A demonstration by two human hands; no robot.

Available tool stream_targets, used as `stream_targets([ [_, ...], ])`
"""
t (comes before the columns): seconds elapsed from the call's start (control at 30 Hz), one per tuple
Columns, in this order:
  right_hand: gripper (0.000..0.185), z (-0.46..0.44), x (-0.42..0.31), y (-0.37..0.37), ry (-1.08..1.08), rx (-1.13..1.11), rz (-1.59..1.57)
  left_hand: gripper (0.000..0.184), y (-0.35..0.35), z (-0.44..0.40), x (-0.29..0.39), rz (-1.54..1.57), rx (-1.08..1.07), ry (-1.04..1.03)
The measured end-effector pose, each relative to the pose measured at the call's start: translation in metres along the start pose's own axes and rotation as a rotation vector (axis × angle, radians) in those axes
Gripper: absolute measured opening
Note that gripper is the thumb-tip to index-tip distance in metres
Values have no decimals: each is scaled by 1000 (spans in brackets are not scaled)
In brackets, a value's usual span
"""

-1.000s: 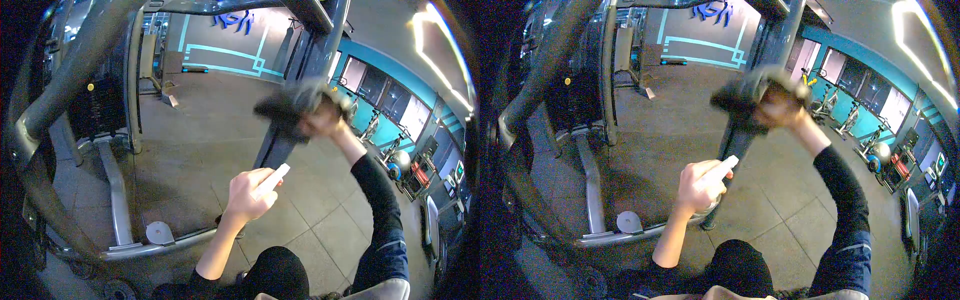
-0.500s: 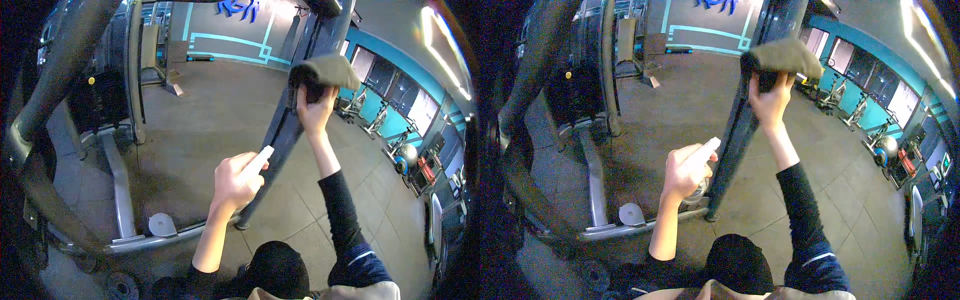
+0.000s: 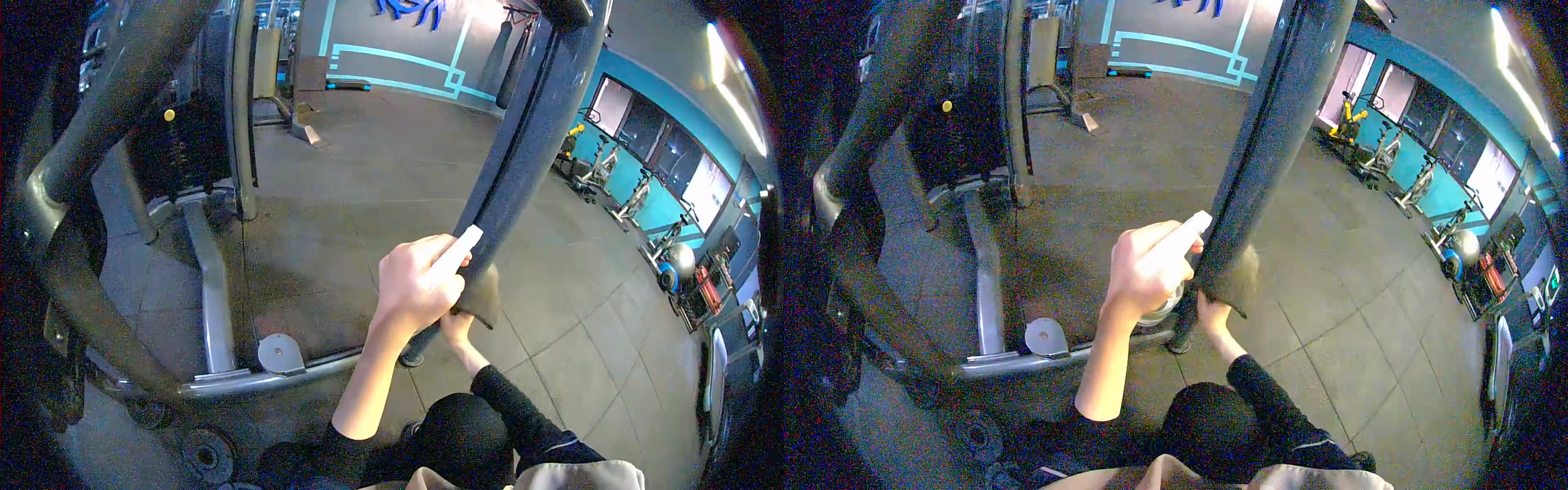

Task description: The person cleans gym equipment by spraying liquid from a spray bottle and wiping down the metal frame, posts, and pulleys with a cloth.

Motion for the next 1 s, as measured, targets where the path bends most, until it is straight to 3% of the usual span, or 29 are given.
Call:
stream_targets([
  [0.07, 37, 22, 6, 1, 52, 5, 113, 37, 0, 0, 3, -11, -10, -17],
  [0.13, 38, 42, 34, -8, -275, -229, -78, 42, -3, 1, 4, -6, -36, 13],
  [0.2, 38, 28, 23, -5, -247, -185, -102, 44, -6, 1, 6, 1, -46, 14],
  [0.27, 35, -6, 3, 1, -263, -161, -42, 45, -8, 1, 11, -44, 12, -141],
  [0.3, 35, -35, -35, 8, -150, -94, -204, 45, -8, 0, 12, -45, 14, -149],
  [0.4, 27, -131, -85, 37, 108, -23, 46, 45, -11, -2, 21, -46, 45, -231],
  [0.47, 31, -186, -176, 72, 350, 266, -118, 43, -13, -4, 24, -3, 38, -198],
  [0.5, 32, -214, -198, 85, 234, 231, -137, 40, -15, -4, 23, 30, 23, -149],
  [0.57, 36, -272, -256, 114, 412, 201, -183, 34, -17, -4, 24, 51, 1, -69],
  [0.7, 52, -365, -308, 146, 364, 184, -394, 29, -24, 3, 15, 105, -26, -13],
  [0.77, 58, -361, -331, 151, 333, 209, -312, 28, -28, 6, 8, 107, -86, 91],
  [0.83, 56, -375, -311, 150, 505, 433, -214, 28, -31, 8, 4, 138, -107, 115],
  [0.9, 57, -335, -329, 146, 525, 426, -183, 27, -31, 10, -4, 155, -118, 216],
  [0.97, 56, -323, -324, 144, 367, 480, -25, 28, -26, 7, -1, 142, -106, 182],
  [1.0, 55, -322, -324, 143, 410, 503, -3, 29, -24, 7, 0, 135, -103, 155],
])
Point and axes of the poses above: each hand's wrist, its own z-axis away from the middle knuckle, its own y-axis out of the back of the hand, x = y × z, the point moved 6 cm from there along -z, towards the middle knuckle, and after that the axes turned 2 degrees about z, right-handed, at the moved point
